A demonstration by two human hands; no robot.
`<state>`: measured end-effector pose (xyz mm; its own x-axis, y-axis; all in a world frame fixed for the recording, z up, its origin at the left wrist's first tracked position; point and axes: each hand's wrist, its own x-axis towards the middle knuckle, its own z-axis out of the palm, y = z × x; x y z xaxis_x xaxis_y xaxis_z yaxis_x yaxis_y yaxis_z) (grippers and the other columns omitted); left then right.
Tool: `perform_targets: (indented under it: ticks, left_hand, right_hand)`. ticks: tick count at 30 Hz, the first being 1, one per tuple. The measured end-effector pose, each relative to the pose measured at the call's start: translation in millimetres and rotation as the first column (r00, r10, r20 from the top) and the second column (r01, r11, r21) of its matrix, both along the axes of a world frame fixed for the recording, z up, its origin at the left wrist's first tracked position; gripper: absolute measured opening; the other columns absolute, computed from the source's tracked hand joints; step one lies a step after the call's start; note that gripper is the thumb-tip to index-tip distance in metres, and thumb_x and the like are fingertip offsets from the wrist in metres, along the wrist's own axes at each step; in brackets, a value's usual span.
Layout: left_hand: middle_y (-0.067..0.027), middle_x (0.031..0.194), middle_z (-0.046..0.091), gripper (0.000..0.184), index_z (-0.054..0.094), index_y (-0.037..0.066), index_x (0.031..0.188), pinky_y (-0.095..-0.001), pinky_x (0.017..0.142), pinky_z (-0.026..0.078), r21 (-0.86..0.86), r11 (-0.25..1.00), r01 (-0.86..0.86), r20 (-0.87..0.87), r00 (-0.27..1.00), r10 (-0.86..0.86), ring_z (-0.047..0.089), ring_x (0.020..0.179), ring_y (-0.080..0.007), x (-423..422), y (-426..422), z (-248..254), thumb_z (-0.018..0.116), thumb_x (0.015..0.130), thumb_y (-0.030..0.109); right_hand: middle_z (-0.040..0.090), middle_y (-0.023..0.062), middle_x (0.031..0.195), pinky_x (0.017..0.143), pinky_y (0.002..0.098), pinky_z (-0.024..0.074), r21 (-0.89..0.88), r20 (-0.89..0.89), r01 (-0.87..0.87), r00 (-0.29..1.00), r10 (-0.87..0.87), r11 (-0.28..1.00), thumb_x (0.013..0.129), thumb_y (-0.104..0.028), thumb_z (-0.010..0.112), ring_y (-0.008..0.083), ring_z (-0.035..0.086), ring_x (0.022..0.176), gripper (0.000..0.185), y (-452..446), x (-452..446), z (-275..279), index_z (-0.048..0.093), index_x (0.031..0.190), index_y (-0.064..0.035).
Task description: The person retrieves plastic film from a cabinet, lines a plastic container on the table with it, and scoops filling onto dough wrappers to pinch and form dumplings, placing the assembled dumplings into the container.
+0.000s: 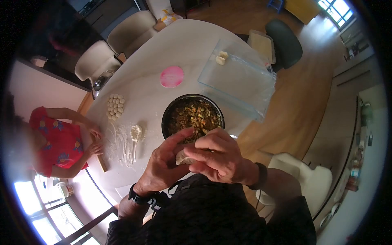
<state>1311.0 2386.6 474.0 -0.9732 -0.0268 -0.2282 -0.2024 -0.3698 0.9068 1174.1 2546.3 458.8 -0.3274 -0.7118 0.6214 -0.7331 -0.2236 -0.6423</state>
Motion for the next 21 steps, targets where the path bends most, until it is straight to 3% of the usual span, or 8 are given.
perform_targets:
  ticks: [7,10,13,16,19,21]
  left_hand:
    - [-0.0142,0.141,0.061,0.081,0.026,0.006,0.160,-0.0310,0.104,0.049,-0.104,0.995,0.014,-0.073,0.997,-0.022,0.058,0.125,-0.0166,-1,1,-2,0.068,0.092,-0.007]
    - [-0.0141,0.140,0.061,0.082,0.026,0.006,0.160,-0.0316,0.105,0.048,-0.127,0.991,0.028,0.011,1.000,-0.027,0.058,0.125,-0.0168,-1,0,10,0.069,0.091,-0.007]
    - [-0.0134,0.141,0.061,0.082,0.026,0.006,0.160,-0.0324,0.106,0.047,-0.137,0.990,0.039,-0.084,0.995,-0.051,0.057,0.126,-0.0166,-3,4,3,0.069,0.091,-0.008]
    - [-0.0126,0.141,0.062,0.083,0.027,0.007,0.160,-0.0321,0.106,0.047,-0.241,0.970,0.036,-0.134,0.989,-0.070,0.058,0.126,-0.0164,-6,7,-1,0.068,0.090,-0.009]
    - [-0.0117,0.138,0.063,0.083,0.028,0.007,0.160,-0.0320,0.105,0.047,-0.146,0.989,0.016,-0.070,0.997,-0.027,0.059,0.124,-0.0158,-10,11,3,0.068,0.088,-0.010]
    - [-0.0123,0.136,0.065,0.085,0.028,0.007,0.160,-0.0322,0.104,0.048,-0.248,0.967,0.055,-0.118,0.989,-0.086,0.059,0.123,-0.0161,-16,12,-1,0.069,0.087,-0.010]
  right_hand:
    - [0.065,0.0048,0.097,0.070,0.0372,0.0514,-0.043,-0.082,-0.066,0.995,0.062,0.997,0.079,-0.018,0.086,0.0240,0.061,0.081,0.035,7,-3,-10,0.075,0.110,-0.0053]
    - [0.065,0.0022,0.092,0.069,0.0345,0.0512,-0.051,-0.010,0.017,1.000,-0.018,0.999,0.079,-0.018,0.086,0.0228,0.061,0.083,0.033,6,1,3,0.075,0.108,-0.0066]
    - [0.065,0.0017,0.091,0.068,0.0333,0.0512,-0.072,-0.098,-0.052,0.994,0.044,0.996,0.079,-0.019,0.086,0.0224,0.061,0.084,0.031,5,-4,-2,0.076,0.105,-0.0064]
    - [0.066,0.0033,0.093,0.069,0.0339,0.0513,-0.093,-0.070,-0.039,0.997,0.033,0.995,0.077,-0.018,0.088,0.0233,0.061,0.084,0.031,6,-4,-2,0.076,0.103,-0.0053]
    - [0.065,0.0010,0.096,0.069,0.0342,0.0475,-0.126,-0.007,0.053,0.999,-0.054,0.991,0.083,-0.029,0.086,0.0210,0.056,0.078,0.035,5,0,-1,0.076,0.107,-0.0065]
    - [0.066,0.0011,0.096,0.068,0.0338,0.0478,-0.132,-0.091,0.033,0.995,-0.045,0.991,0.081,-0.027,0.086,0.0209,0.057,0.078,0.033,7,-2,-10,0.077,0.105,-0.0065]
